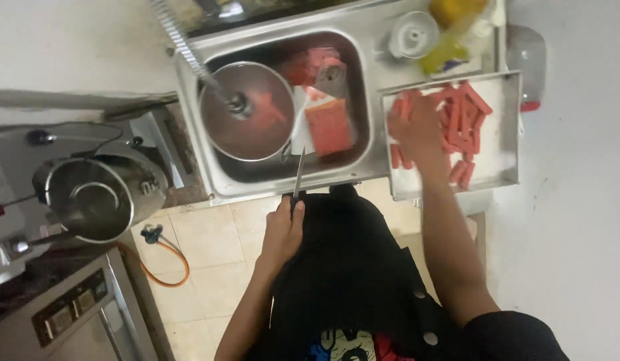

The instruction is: Cutting red sausages into smaller segments using a knife and arranging them on a metal tray at a sink station.

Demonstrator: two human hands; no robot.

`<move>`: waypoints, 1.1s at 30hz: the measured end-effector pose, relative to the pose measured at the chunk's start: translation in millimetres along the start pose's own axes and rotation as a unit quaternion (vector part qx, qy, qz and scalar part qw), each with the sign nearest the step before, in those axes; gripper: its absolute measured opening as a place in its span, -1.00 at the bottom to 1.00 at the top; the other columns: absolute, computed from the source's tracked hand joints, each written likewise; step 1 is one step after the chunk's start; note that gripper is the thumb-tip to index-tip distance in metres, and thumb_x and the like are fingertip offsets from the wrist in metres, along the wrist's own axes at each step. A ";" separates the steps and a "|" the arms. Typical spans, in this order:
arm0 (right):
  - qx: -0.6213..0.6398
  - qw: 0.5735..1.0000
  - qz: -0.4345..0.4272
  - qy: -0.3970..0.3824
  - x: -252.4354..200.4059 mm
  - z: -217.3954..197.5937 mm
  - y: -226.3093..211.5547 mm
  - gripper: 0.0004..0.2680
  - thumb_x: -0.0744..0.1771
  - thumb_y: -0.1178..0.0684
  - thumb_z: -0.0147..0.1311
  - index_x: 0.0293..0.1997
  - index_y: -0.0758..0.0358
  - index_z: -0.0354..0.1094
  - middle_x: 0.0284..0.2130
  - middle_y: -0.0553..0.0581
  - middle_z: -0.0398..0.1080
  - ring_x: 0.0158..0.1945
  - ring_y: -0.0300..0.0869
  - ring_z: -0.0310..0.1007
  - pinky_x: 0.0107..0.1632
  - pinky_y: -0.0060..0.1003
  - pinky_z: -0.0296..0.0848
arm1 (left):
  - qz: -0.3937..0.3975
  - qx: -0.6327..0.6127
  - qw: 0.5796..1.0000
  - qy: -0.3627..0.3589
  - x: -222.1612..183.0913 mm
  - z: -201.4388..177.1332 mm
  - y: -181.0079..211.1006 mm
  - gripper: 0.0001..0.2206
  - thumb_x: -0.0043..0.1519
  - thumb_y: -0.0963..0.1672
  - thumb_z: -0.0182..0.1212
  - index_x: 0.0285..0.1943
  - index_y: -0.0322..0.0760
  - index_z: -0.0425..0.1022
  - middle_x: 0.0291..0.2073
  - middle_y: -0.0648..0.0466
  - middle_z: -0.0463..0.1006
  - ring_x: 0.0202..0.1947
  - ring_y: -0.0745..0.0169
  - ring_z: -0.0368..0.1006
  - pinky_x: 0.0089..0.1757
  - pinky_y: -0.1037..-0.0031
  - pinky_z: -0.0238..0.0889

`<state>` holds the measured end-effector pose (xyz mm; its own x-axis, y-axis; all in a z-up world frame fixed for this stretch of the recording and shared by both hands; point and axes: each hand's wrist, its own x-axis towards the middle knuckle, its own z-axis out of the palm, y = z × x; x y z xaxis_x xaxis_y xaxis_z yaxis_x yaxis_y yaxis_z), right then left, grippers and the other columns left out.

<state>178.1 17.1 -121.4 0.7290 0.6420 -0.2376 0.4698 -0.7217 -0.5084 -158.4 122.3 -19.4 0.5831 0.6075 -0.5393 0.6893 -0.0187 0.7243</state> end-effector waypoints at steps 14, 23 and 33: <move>-0.297 0.938 -0.155 -0.094 77.1 291.1 -211.5 -0.83 0.42 0.06 -0.01 -0.12 -0.11 0.58 -0.21 -0.12 0.48 -0.01 -0.35 0.50 0.17 -0.35 0.24 | -0.165 -0.013 0.985 0.053 -48.6 -103.2 -60.2 -0.66 0.47 0.01 -0.09 -0.27 -0.23 0.40 -0.64 0.06 0.38 -0.62 0.24 0.36 -0.52 0.39 0.19; -0.257 0.931 0.223 -0.134 152.4 438.9 -189.2 -0.82 0.35 -0.16 0.11 0.04 -0.24 0.49 -0.01 -0.22 0.50 -0.01 -0.37 0.53 -0.03 -0.24 0.48 | -0.152 -0.019 0.986 0.065 -33.9 -168.9 -70.3 -0.73 0.46 -0.04 -0.04 -0.27 -0.21 0.40 -0.66 0.19 0.33 -0.65 0.35 0.28 -0.54 0.52 0.15; 0.033 0.922 -0.132 -0.363 68.9 163.2 -223.6 -0.66 0.40 -0.11 -0.08 0.25 0.17 0.46 0.14 0.30 0.49 0.20 0.15 0.48 0.17 0.02 0.44 | -0.079 0.096 0.992 -0.004 28.4 -190.5 -64.5 -0.56 0.48 0.11 -0.30 0.18 -0.21 0.35 -0.01 -0.32 0.56 0.24 -0.45 0.40 0.11 -0.07 0.35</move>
<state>42.0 264.9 -159.1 0.0576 0.8149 -0.5767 0.5344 -0.5131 -0.6717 -268.3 292.0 0.3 0.4641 0.6082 -0.6440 0.8412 -0.0749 0.5355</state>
